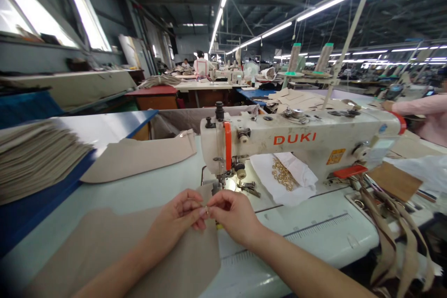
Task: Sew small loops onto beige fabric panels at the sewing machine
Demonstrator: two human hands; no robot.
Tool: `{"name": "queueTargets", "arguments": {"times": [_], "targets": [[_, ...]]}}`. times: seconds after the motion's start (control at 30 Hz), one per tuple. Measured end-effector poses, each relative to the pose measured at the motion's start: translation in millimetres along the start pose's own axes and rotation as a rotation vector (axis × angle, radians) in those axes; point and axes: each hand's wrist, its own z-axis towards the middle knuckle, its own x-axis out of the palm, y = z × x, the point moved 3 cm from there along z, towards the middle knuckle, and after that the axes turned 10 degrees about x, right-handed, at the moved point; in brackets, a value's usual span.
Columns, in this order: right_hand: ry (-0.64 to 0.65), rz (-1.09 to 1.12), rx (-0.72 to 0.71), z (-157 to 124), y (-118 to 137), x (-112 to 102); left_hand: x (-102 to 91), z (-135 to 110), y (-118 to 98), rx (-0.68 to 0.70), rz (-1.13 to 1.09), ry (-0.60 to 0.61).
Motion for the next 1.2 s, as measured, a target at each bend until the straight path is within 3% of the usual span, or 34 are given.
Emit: {"name": "queueTargets", "arguments": {"times": [0.13, 0.27, 0.37, 0.63, 0.9, 1.07, 1.2], "targets": [[0.137, 0.139, 0.191, 9.9, 2.7, -2.1, -1.4, 1.9, -2.4, -0.083, -0.051, -0.011], [0.114, 0.246, 0.229, 13.0, 5.5, -2.5, -4.7, 1.5, -3.9, -0.227, -0.17, -0.094], [0.095, 0.306, 0.207, 13.2, 2.4, -0.5, -3.1, 1.4, -3.2, -0.27, -0.177, -0.054], [0.138, 0.206, 0.153, 10.0, -3.7, 2.2, -2.5, 5.1, -3.1, -0.214, 0.042, 0.039], [0.047, -0.24, -0.111, -3.8, 2.3, 3.1, -6.5, 1.1, -6.0, -0.05, 0.458, 0.036], [0.016, -0.253, -0.177, -2.9, 1.9, 0.8, -6.8, 0.0, -6.1, -0.092, 0.37, -0.01], [-0.033, -0.197, -0.129, -0.9, -0.2, 0.0, -4.5, 0.2, -8.8, -0.083, 0.238, -0.065]]}}
